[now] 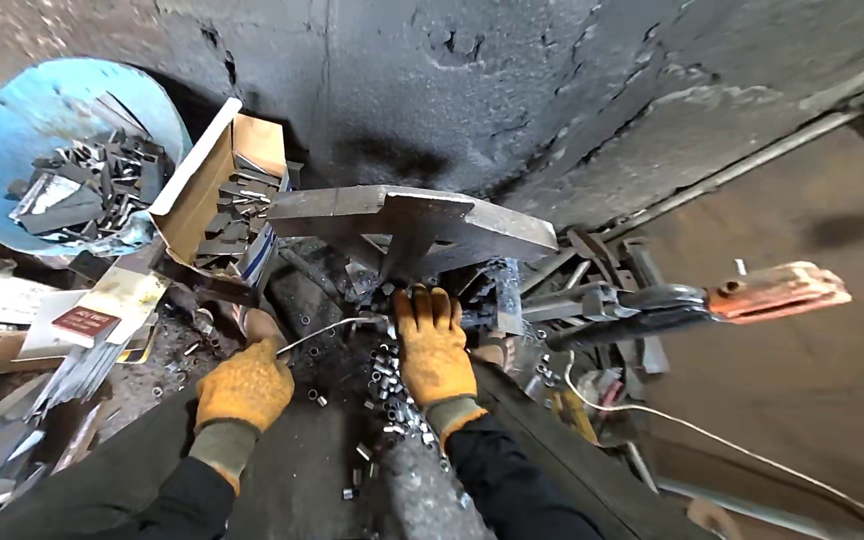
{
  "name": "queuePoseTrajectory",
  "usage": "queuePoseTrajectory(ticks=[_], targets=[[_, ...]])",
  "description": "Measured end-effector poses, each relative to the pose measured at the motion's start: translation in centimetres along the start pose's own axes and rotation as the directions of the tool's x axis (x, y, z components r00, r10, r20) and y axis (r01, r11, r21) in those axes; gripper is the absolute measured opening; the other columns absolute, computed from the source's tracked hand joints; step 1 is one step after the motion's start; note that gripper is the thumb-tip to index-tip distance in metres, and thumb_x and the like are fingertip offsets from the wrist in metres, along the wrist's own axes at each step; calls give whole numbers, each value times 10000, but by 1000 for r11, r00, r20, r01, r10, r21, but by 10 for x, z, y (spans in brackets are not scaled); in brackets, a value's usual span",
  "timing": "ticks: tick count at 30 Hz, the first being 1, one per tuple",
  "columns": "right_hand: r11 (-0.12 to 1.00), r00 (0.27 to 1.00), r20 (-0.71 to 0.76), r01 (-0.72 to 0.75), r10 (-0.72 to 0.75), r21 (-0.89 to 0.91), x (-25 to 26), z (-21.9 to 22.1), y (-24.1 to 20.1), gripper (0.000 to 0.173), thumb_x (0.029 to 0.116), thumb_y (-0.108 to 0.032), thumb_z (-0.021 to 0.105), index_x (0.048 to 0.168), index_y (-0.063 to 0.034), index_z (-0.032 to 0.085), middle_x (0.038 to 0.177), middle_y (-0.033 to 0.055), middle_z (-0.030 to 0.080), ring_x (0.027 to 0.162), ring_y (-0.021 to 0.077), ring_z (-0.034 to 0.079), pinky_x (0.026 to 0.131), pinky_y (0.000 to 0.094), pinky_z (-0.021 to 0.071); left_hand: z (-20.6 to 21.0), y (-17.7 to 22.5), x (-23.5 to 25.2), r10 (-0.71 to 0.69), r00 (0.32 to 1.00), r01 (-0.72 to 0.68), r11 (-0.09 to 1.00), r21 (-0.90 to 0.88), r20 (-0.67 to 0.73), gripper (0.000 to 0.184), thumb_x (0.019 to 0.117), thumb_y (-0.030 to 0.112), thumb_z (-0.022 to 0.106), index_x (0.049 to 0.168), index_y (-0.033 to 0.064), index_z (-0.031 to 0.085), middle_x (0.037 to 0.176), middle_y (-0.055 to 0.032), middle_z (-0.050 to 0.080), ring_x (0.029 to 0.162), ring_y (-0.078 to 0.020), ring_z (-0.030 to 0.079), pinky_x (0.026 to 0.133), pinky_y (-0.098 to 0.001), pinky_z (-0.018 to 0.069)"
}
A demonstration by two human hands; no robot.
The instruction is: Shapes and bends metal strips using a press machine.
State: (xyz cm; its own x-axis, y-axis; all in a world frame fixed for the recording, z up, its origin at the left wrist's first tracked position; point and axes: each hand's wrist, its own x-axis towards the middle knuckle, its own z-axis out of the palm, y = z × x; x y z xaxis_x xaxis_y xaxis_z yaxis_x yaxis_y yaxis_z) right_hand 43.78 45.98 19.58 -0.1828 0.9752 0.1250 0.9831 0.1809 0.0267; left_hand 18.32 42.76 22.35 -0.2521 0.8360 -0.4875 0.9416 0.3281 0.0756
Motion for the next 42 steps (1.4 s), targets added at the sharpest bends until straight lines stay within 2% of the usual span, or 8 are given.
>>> queuePoseTrajectory(ticks=[7, 12, 16, 19, 24, 27, 32, 42], targets=[[999, 1000, 2, -20, 20, 43, 0, 0, -3, 762, 895, -395, 679, 1581, -210, 403, 1646, 151, 348, 1539, 412, 244, 1222, 651, 216, -19, -13, 20, 122, 992, -123, 992, 20, 24, 345, 951, 396, 556, 1258, 291, 675, 1192, -81, 728, 1081, -345, 700, 875, -660, 532], [925, 986, -165, 85, -25, 371, -81, -34, -44, 550, 936, -581, 613, 1311, -189, 704, 1410, 71, 642, 1332, 234, 586, 1096, 482, 499, -49, -16, 20, 246, 969, -246, 969, -31, 4, 342, 950, 364, 594, 1276, 326, 692, 1198, -47, 727, 1095, -305, 690, 918, -621, 526], [356, 925, 370, -375, 86, 856, -92, -55, -76, 502, 1017, -468, 571, 1387, -133, 628, 1344, 23, 663, 1243, 125, 624, 1079, 389, 529, -22, -7, -23, 435, 862, -212, 775, -596, 259, 341, 898, 317, 740, 1214, 194, 711, 1008, -34, 765, 879, -200, 745, 824, -477, 632], [-46, 850, 512, -511, 127, 859, -82, -60, -72, 291, 1020, -334, 590, 1178, -132, 730, 1045, 21, 761, 962, 149, 726, 869, 400, 622, -2, 12, -61, 495, 749, -339, 858, -386, 441, 522, 860, 547, 689, 1183, 138, 677, 995, -98, 728, 903, -279, 716, 816, -575, 585], [554, 874, 468, -454, 127, 698, -81, -52, -24, 342, 1027, -313, 542, 1303, -193, 704, 1192, -13, 740, 1070, 104, 699, 979, 365, 565, -4, 22, -112, 771, 628, -723, 628, 289, -106, 459, 1024, 510, 495, 1263, 178, 705, 848, -108, 748, 751, -351, 727, 627, -592, 558], [825, 908, 407, -154, -99, 544, -72, -44, 2, 457, 904, -216, 641, 1360, -214, 664, 1323, 11, 688, 1190, 182, 664, 1025, 461, 544, -16, 21, -97, 795, 421, -687, 594, 419, -437, 519, 1003, 405, 601, 1477, 198, 563, 1408, -115, 646, 1325, -336, 598, 1077, -564, 500], [884, 949, 102, 236, -300, 403, -57, -43, 6, 418, 976, -364, 605, 1372, -235, 646, 1379, 19, 662, 1308, 227, 603, 1108, 509, 480, -23, 4, -34, 427, 903, -413, 896, 161, -56, 517, 899, 429, 709, 1369, 226, 630, 1220, -136, 721, 1093, -416, 693, 850, -716, 517], [995, 990, -103, 100, -99, 13, -21, 13, 20, 968, 827, -740, 618, 1602, -216, 366, 1679, 193, 257, 1556, 445, 175, 1219, 701, 174, -10, -26, 41, 366, 922, -361, 931, 60, -126, 377, 910, 384, 737, 1260, 247, 707, 1179, -108, 733, 1087, -370, 694, 872, -679, 519]])
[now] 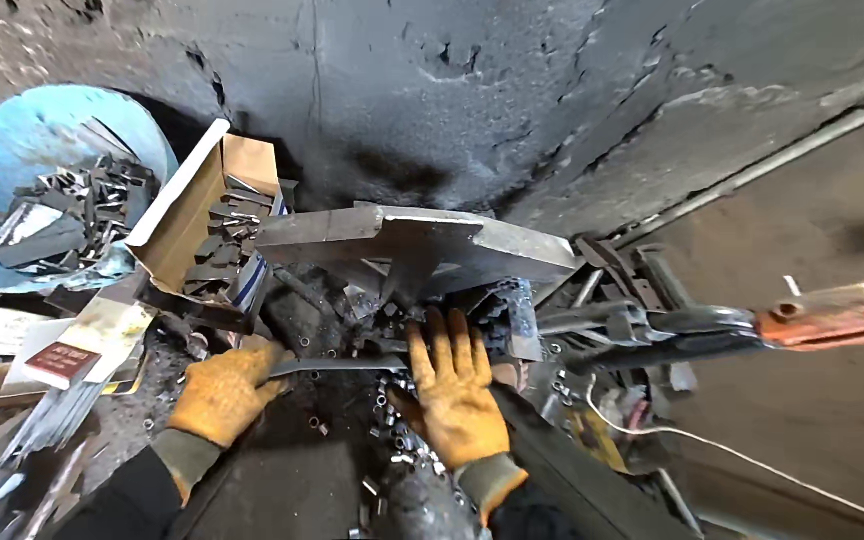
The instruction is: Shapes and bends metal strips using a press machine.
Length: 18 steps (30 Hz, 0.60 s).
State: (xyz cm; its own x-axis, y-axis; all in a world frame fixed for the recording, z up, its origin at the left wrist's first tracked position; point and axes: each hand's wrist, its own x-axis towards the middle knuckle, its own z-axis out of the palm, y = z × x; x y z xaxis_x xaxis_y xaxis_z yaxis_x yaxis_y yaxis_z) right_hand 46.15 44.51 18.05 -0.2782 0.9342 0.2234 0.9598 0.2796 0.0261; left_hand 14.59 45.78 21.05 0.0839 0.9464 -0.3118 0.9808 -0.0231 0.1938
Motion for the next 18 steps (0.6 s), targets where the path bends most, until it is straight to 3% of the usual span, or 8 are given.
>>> queuePoseTrajectory(ticks=[5, 10, 18], targets=[[999, 999, -8, -31, 31, -36, 8, 16, -6, 986, 831, -713, 632, 1625, -222, 315, 1700, 167, 217, 1570, 426, 132, 1222, 706, 135, 11, -13, 15, 8, 1000, -8, 1000, 2, 16, 329, 935, 393, 699, 1225, 238, 717, 1169, -100, 733, 1087, -361, 692, 876, -672, 517], [999, 999, -19, -41, 41, -25, 10, 20, -9, 979, 833, -699, 645, 1623, -221, 319, 1691, 169, 242, 1569, 424, 140, 1217, 721, 114, 16, -17, 19, 28, 999, -29, 999, -16, -31, 261, 902, 378, 741, 1095, 203, 748, 1012, -99, 747, 961, -359, 712, 798, -663, 537], [997, 998, 2, -63, 63, -51, 15, 21, -13, 1003, 823, -692, 663, 1625, -203, 311, 1691, 174, 237, 1564, 439, 143, 1216, 720, 102, 11, -21, 30, -16, 991, 17, 1000, -7, 130, 304, 984, 448, 630, 1134, 208, 741, 1075, -81, 744, 1037, -317, 700, 885, -628, 526]])
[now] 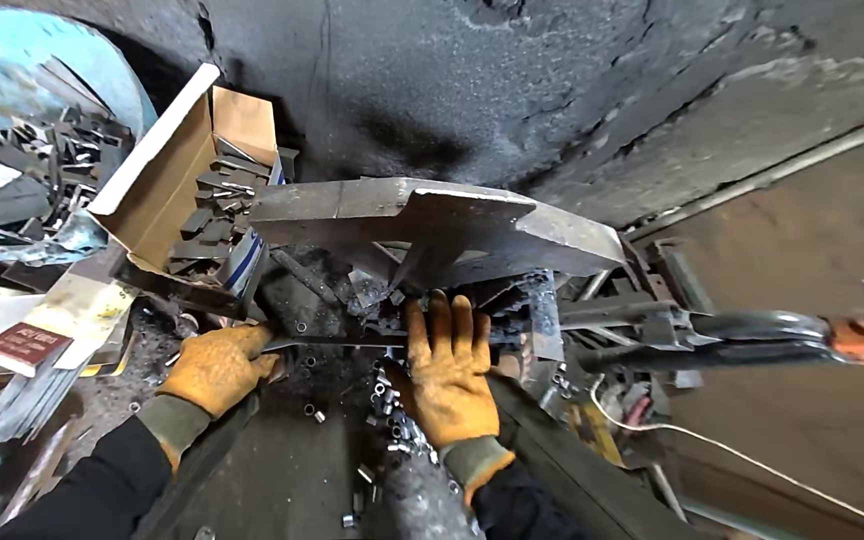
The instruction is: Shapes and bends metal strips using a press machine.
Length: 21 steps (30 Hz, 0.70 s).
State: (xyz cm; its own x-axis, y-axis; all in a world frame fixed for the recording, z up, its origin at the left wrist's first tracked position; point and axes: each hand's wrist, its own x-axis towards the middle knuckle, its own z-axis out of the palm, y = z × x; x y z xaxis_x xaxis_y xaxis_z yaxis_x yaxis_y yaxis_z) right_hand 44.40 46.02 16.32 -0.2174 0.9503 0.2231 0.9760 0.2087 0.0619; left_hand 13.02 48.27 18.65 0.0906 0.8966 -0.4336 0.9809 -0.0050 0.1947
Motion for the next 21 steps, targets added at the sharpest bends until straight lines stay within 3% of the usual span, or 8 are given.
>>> queuePoseTrajectory(ticks=[3, 6, 8, 13, 17, 21], targets=[[999, 1000, 12, -11, 11, -42, 0, 0, -2, 989, 849, -593, 702, 1640, -191, 266, 1701, 173, 210, 1567, 443, 131, 1212, 726, 114, -8, 4, 3, -33, 996, 34, 999, -15, 77, 318, 999, 462, 619, 1144, 208, 745, 1081, -87, 745, 1047, -321, 697, 911, -625, 517], [995, 999, 33, -22, 25, -97, 1, -3, -6, 860, 910, -258, 685, 1648, -193, 249, 1702, 181, 201, 1557, 467, 144, 1186, 751, 154, -13, 5, 7, -32, 992, 35, 999, -22, 119, 328, 1005, 474, 609, 1104, 195, 750, 1051, -94, 744, 1031, -322, 697, 923, -613, 519], [993, 997, 58, -36, 42, -113, 3, -4, -9, 888, 887, -153, 700, 1649, -197, 247, 1698, 188, 206, 1553, 473, 154, 1174, 760, 158, -14, 4, 11, -20, 989, 24, 999, -27, 144, 350, 1009, 500, 588, 1043, 195, 755, 979, -90, 741, 978, -315, 700, 895, -603, 529], [987, 994, 88, -57, 70, -147, 10, -4, -12, 847, 901, -161, 694, 1639, -223, 283, 1679, 200, 254, 1530, 497, 209, 1149, 771, 194, -19, 7, 19, -8, 969, 13, 1000, -18, 246, 449, 1023, 561, 527, 1047, 174, 753, 991, -104, 737, 1001, -314, 698, 921, -587, 526], [986, 988, 127, -63, 82, -154, 14, -11, -15, 842, 898, -171, 701, 1634, -220, 295, 1661, 205, 295, 1513, 497, 250, 1157, 756, 200, 0, 3, 4, -13, 996, 22, 994, -103, 89, 582, 963, 725, 474, 1062, 226, 756, 998, -74, 753, 987, -299, 717, 895, -614, 552], [991, 977, 190, -73, 93, -112, 18, -21, -18, 897, 857, -151, 746, 1631, -195, 294, 1645, 216, 320, 1495, 519, 266, 1140, 771, 202, 19, 23, -21, -187, 982, 178, 971, -162, -40, 572, 1013, 669, 438, 1118, 197, 743, 1058, -120, 755, 1027, -356, 716, 892, -656, 536]])
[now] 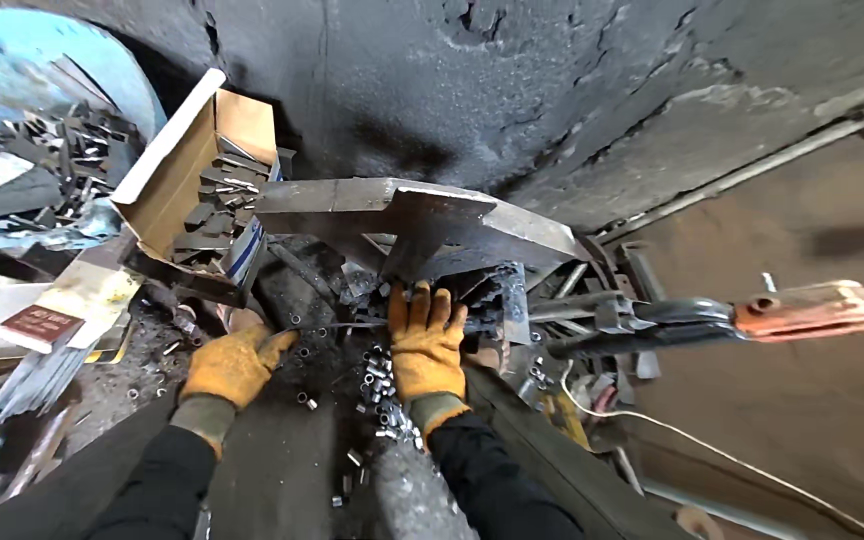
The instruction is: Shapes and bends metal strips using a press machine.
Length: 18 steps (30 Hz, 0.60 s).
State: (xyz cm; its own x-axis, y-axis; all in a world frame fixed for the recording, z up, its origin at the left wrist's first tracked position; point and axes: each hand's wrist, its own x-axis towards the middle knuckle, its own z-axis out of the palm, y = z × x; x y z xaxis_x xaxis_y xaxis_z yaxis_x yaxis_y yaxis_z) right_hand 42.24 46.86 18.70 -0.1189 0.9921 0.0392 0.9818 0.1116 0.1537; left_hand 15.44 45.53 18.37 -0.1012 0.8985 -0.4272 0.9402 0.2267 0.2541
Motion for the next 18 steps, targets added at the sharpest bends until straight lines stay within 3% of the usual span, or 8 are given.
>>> queuePoseTrajectory(ticks=[5, 8, 10, 13, 15, 16, 18], targets=[[1000, 1000, 18, -9, 10, -9, 4, 1, 0, 933, 842, -156, 759, 1637, -197, 273, 1645, 228, 313, 1495, 526, 261, 1137, 780, 191, 26, 24, -32, -192, 975, 181, 978, -101, -113, 610, 1006, 691, 431, 1215, 201, 728, 1128, -140, 753, 1066, -380, 716, 903, -672, 534], [1000, 1000, 26, -10, 10, -18, 4, 2, -1, 922, 850, -159, 755, 1636, -194, 276, 1637, 225, 332, 1489, 527, 273, 1136, 777, 196, 30, 34, -42, -252, 966, 245, 963, -109, -54, 590, 1025, 676, 388, 1277, 242, 697, 1194, -104, 738, 1113, -337, 705, 935, -634, 535], [1000, 1000, 27, -15, 15, -21, 3, 2, -1, 913, 850, -151, 753, 1633, -198, 287, 1634, 218, 341, 1488, 522, 278, 1136, 778, 200, 32, 37, -45, -274, 960, 266, 955, -131, -53, 607, 1014, 699, 388, 1255, 240, 704, 1181, -105, 742, 1100, -332, 709, 924, -632, 534], [1000, 999, 38, -27, 26, 15, 5, 1, -3, 949, 833, -175, 769, 1639, -198, 270, 1652, 208, 311, 1506, 518, 245, 1147, 779, 179, 26, 17, -32, -187, 981, 177, 972, -153, -55, 603, 986, 727, 422, 1243, 267, 717, 1198, -66, 743, 1131, -296, 701, 964, -633, 526], [995, 1000, 9, -19, 19, 101, -2, -8, -1, 1004, 783, -302, 815, 1628, -162, 294, 1647, 217, 313, 1515, 502, 233, 1174, 755, 173, 16, 3, -21, -80, 993, 62, 981, -181, -92, 568, 956, 743, 480, 1207, 307, 743, 1213, -14, 737, 1168, -253, 682, 1010, -611, 521], [986, 999, -35, -2, 8, 169, -14, -15, -1, 970, 801, -398, 798, 1612, -148, 329, 1637, 214, 333, 1516, 475, 254, 1194, 719, 201, 7, 2, -20, -43, 993, 23, 984, -175, -111, 557, 953, 736, 500, 1193, 302, 754, 1219, -15, 734, 1180, -258, 674, 1019, -616, 513], [950, 986, -164, 59, -8, 308, -52, -28, -10, 698, 923, -548, 628, 1497, -163, 533, 1525, 131, 528, 1441, 339, 456, 1170, 589, 378, -17, 11, -30, -28, 990, 8, 989, -149, -136, 557, 958, 725, 506, 1180, 284, 765, 1205, -33, 740, 1174, -283, 675, 1004, -638, 503]])
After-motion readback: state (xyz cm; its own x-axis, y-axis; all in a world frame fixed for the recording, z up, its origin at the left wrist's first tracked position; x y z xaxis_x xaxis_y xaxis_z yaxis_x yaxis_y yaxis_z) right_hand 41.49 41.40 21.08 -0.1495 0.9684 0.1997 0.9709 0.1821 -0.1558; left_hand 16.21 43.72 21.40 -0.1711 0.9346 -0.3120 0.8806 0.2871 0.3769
